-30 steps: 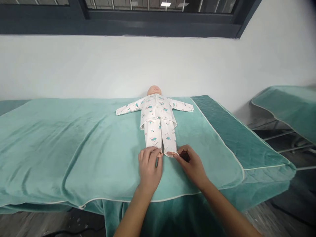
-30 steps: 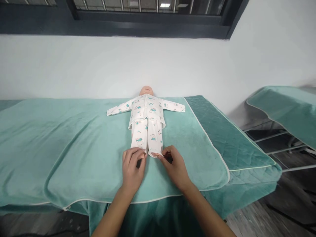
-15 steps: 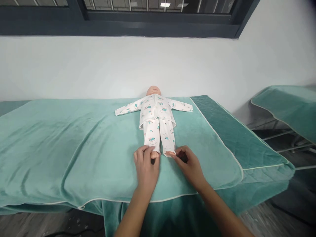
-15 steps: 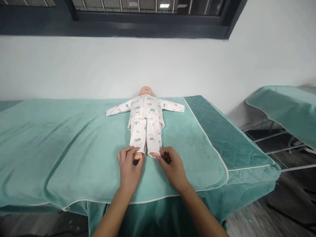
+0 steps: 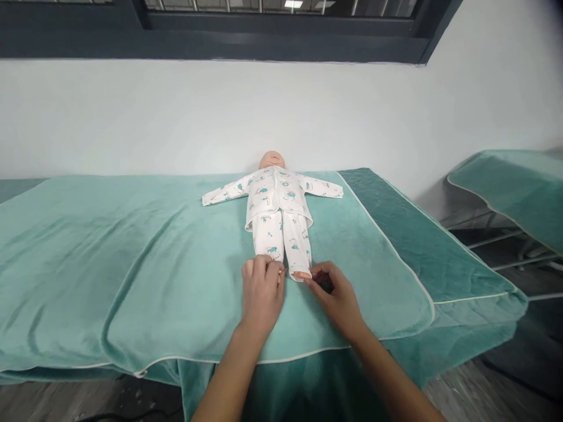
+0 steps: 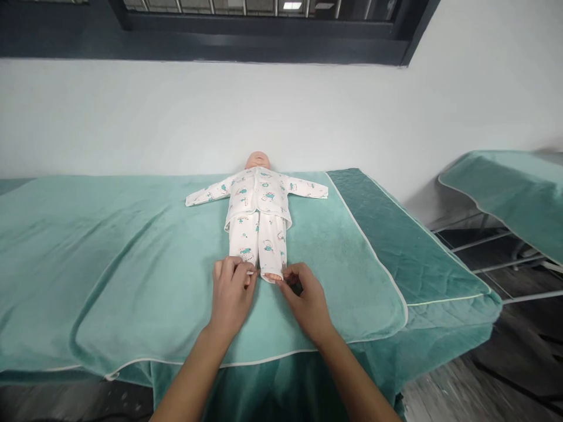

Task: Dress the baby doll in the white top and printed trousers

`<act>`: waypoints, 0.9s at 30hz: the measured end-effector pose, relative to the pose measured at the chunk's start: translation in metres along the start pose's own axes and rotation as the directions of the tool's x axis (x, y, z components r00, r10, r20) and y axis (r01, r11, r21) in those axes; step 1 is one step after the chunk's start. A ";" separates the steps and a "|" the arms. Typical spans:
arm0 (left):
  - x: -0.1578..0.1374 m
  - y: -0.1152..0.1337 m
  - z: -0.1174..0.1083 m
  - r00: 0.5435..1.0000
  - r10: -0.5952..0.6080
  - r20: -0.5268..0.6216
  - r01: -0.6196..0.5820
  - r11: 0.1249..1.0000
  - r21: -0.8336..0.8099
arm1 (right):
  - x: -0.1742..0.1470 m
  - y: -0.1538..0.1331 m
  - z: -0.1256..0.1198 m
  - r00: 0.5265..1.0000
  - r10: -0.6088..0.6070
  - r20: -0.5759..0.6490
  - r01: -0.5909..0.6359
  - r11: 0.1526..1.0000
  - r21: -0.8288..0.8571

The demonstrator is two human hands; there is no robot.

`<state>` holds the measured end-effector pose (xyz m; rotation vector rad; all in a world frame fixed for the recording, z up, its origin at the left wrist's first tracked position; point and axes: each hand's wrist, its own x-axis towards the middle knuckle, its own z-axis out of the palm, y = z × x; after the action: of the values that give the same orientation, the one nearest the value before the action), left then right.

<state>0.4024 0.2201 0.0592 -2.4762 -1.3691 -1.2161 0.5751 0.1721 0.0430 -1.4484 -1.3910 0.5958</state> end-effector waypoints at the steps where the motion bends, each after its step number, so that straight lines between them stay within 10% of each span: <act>1: 0.000 0.000 0.000 1.000 0.013 0.025 -0.014 0.999 0.047 | 0.000 0.000 0.000 1.000 0.001 -0.001 -0.001 1.000 0.001; 11: -0.011 0.001 -0.004 1.000 -0.010 -0.005 0.010 1.000 -0.018 | -0.002 -0.001 -0.006 0.999 0.036 -0.035 -0.029 0.985 0.171; 18: -0.087 -0.042 -0.043 0.951 -0.210 -0.229 0.226 0.973 0.046 | -0.004 -0.001 -0.013 0.982 0.155 -0.109 -0.112 0.940 0.323; 22: -0.157 -0.090 -0.072 0.869 -0.442 -0.222 0.478 0.866 0.146 | -0.012 0.004 -0.014 0.961 0.258 -0.098 -0.210 0.914 0.348; 27: -0.233 -0.137 -0.109 0.604 -0.739 -0.298 0.797 0.570 0.199 | -0.027 0.003 -0.016 0.957 0.281 -0.067 -0.251 0.924 0.290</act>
<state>0.1662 0.0984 -0.0611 -1.4678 -2.4814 -1.1280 0.5844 0.1421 0.0386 -1.4249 -0.9860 0.8390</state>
